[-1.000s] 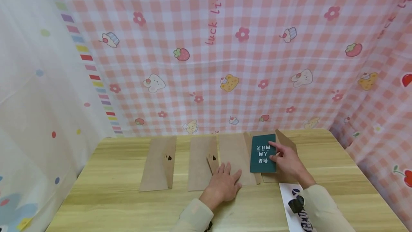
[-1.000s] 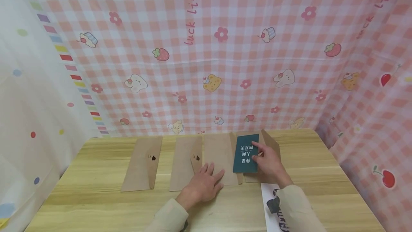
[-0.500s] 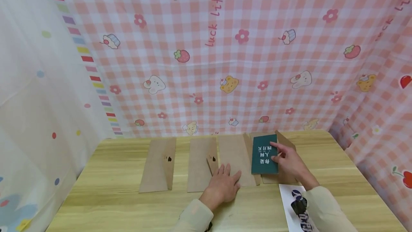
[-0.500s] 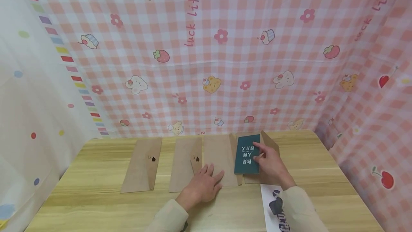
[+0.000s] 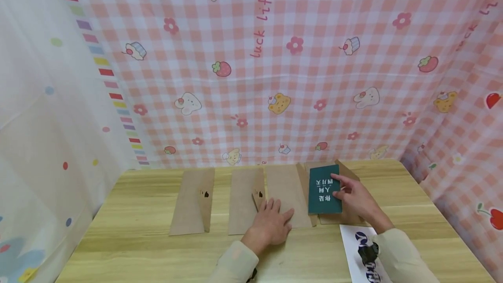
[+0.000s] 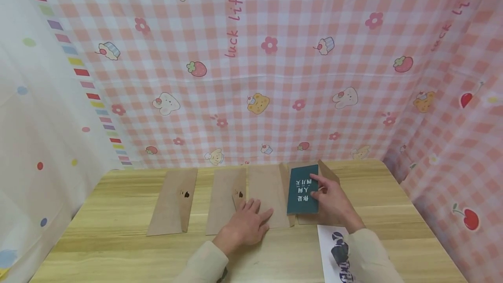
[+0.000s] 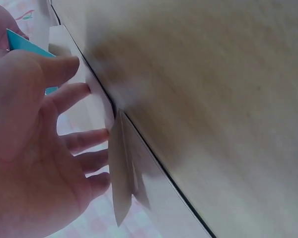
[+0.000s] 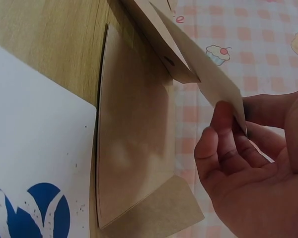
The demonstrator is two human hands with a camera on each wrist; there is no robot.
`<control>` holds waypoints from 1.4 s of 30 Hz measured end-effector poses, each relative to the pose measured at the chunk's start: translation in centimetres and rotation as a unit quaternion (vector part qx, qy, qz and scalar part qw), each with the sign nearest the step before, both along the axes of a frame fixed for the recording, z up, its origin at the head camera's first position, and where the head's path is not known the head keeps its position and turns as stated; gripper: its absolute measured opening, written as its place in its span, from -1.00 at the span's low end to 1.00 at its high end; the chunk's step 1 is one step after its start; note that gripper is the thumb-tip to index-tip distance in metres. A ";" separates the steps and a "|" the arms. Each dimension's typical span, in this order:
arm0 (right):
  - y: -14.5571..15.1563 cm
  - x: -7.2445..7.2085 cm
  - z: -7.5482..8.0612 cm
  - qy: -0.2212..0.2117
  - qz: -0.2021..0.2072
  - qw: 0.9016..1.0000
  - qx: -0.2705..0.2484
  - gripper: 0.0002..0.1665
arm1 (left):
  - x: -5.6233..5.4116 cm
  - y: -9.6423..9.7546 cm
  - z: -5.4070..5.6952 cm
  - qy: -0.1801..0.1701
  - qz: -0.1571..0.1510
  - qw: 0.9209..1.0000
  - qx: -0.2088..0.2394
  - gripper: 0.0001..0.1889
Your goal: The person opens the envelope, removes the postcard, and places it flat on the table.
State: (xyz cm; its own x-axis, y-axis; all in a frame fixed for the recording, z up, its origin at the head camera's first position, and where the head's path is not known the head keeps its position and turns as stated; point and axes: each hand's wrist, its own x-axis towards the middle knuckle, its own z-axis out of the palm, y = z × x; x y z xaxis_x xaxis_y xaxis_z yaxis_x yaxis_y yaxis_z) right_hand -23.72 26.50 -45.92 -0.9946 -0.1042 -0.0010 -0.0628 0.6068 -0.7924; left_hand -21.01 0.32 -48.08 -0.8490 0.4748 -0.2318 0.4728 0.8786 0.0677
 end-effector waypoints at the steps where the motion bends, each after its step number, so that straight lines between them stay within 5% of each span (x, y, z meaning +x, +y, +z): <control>1: 0.0 0.0 0.0 -0.004 0.000 1.000 -0.003 -0.36 | -0.1 -0.1 0.0 0.000 -0.003 1.000 -0.001 -0.49; 15: 0.3 0.6 0.7 -0.023 0.004 1.000 -0.015 -0.32 | -0.4 -0.1 0.6 -0.033 0.003 0.999 -0.008 -0.49; 26: 0.6 0.9 0.7 -0.026 0.010 1.000 0.002 -0.35 | -0.7 0.0 0.3 -0.025 0.005 0.999 -0.023 -0.50; 42: 1.3 2.2 0.8 -0.028 0.013 1.000 0.003 -0.39 | -0.5 -0.7 -0.2 0.042 -0.014 0.998 -0.048 -0.49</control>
